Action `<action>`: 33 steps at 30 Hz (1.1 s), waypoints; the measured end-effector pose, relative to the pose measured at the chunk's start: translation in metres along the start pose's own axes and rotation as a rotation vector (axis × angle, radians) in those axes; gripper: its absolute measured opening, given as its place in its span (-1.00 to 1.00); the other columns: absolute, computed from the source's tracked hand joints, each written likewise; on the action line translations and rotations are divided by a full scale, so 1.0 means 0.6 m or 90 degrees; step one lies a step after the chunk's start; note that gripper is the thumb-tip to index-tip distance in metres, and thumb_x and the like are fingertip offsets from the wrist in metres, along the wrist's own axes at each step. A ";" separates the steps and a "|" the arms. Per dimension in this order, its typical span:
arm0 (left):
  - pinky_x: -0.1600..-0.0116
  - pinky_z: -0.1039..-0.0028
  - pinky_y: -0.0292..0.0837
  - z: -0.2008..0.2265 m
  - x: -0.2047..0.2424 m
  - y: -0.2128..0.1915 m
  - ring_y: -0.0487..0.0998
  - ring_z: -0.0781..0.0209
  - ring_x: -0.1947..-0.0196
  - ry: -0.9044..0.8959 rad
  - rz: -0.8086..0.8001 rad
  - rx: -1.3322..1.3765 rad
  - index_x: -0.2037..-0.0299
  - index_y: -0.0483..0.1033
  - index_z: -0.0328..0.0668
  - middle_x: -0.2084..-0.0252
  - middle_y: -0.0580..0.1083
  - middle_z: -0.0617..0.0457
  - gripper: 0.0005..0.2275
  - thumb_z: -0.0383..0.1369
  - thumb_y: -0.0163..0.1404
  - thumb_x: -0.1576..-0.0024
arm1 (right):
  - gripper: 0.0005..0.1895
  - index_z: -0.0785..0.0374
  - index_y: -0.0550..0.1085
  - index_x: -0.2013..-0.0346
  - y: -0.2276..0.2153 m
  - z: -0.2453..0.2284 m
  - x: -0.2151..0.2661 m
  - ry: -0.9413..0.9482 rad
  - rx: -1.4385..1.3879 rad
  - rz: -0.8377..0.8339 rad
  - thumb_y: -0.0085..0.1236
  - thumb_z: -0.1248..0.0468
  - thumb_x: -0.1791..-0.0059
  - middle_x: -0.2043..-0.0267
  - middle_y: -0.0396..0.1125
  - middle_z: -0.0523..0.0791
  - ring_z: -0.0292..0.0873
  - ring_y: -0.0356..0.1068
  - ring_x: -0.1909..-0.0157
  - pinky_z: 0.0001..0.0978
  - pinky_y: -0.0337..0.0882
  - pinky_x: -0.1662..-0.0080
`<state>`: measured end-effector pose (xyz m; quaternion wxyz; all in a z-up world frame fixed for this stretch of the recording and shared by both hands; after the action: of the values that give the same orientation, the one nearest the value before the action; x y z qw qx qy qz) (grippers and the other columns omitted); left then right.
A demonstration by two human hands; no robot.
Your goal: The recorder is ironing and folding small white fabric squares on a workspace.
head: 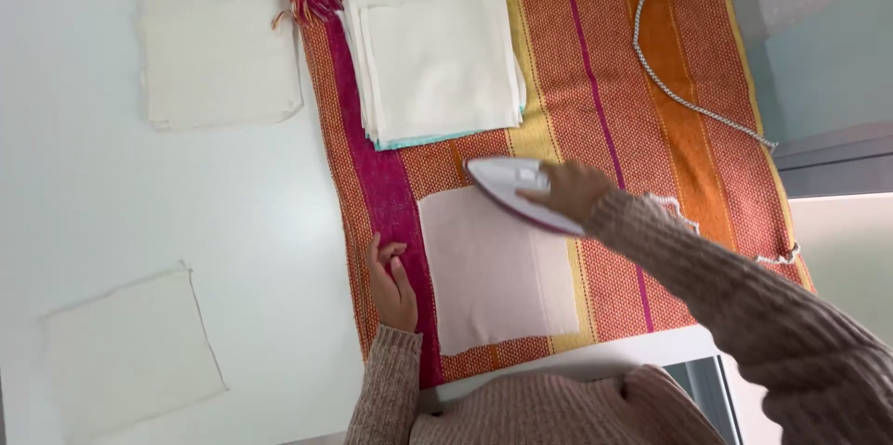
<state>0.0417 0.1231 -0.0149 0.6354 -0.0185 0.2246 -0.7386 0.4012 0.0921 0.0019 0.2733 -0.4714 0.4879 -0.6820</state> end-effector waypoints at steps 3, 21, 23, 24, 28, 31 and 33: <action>-0.19 0.18 0.40 0.015 -0.003 -0.003 0.57 -0.02 0.06 0.009 0.007 -0.009 -0.38 0.08 -0.51 0.06 0.51 -0.13 -0.58 -0.40 -0.37 -0.37 | -0.22 -0.31 0.57 0.10 0.005 0.013 -0.027 0.002 -0.060 0.031 -0.14 -0.66 0.26 0.28 0.54 -0.20 -0.05 0.59 0.19 -0.27 0.56 0.25; -0.18 0.29 0.41 0.013 -0.004 -0.004 0.57 0.10 0.04 -0.018 0.003 -0.025 -0.41 0.07 -0.46 0.05 0.52 -0.09 -0.58 -0.40 -0.36 -0.36 | -0.28 -0.28 0.55 0.14 0.184 -0.001 0.203 -0.155 -0.006 0.372 -0.06 -0.63 0.25 0.60 0.28 -0.17 -0.04 0.47 0.45 -0.17 0.49 0.35; -0.19 0.26 0.40 0.014 -0.005 -0.005 0.57 0.07 0.04 -0.026 0.004 -0.014 -0.40 0.06 -0.47 0.04 0.52 -0.09 -0.58 -0.40 -0.36 -0.36 | -0.25 -0.34 0.51 0.04 0.101 -0.011 0.114 -0.075 0.002 0.166 -0.14 -0.64 0.24 0.36 0.39 -0.17 -0.04 0.51 0.24 -0.15 0.52 0.22; -0.20 0.22 0.39 0.014 -0.004 -0.004 0.57 0.04 0.04 -0.036 0.000 -0.002 -0.40 0.06 -0.47 0.04 0.52 -0.10 -0.58 -0.39 -0.37 -0.37 | -0.20 -0.40 0.48 -0.07 0.078 -0.007 0.077 0.011 0.009 -0.042 -0.21 -0.65 0.22 0.12 0.50 -0.17 -0.03 0.55 0.04 -0.13 0.55 0.08; -0.06 0.26 0.51 0.011 -0.013 -0.010 0.56 0.02 0.07 -0.042 0.020 0.038 -0.40 0.07 -0.42 0.08 0.51 -0.12 -0.58 -0.37 -0.35 -0.37 | -0.22 -0.29 0.53 0.00 -0.009 -0.014 -0.004 0.013 -0.060 -0.090 -0.21 -0.64 0.18 0.13 0.51 -0.11 0.00 0.54 0.02 -0.15 0.53 0.11; -0.05 0.24 0.55 0.017 -0.020 -0.037 0.55 0.04 0.08 -0.106 0.088 0.131 -0.43 0.03 -0.39 0.09 0.50 -0.18 -0.48 -0.15 -0.38 -0.38 | -0.27 -0.14 0.59 0.19 0.025 -0.026 0.011 -0.068 -0.158 -0.131 -0.09 -0.59 0.17 0.30 0.54 -0.21 -0.03 0.56 0.07 -0.17 0.54 0.07; -0.18 0.14 0.51 -0.006 -0.032 -0.037 0.48 -0.08 -0.08 -0.216 0.063 0.350 -0.41 -0.10 -0.49 -0.02 0.38 -0.30 -0.36 -0.01 -0.35 -0.35 | -0.46 0.20 0.48 0.23 0.034 -0.100 0.079 -0.482 -0.094 -0.013 -0.24 -0.17 -0.11 0.45 0.37 -0.11 -0.23 0.28 0.64 -0.42 0.41 0.61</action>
<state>0.0235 0.1445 -0.0056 0.6798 0.0419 -0.0913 -0.7265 0.3255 0.0698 -0.0038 0.3925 -0.7131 0.3956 -0.4254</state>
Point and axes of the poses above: each hand's wrist, its own x-axis away from the middle knuckle, its own y-axis out of the palm, z = x × y, the point moved 6 cm from there along -x, towards the middle knuckle
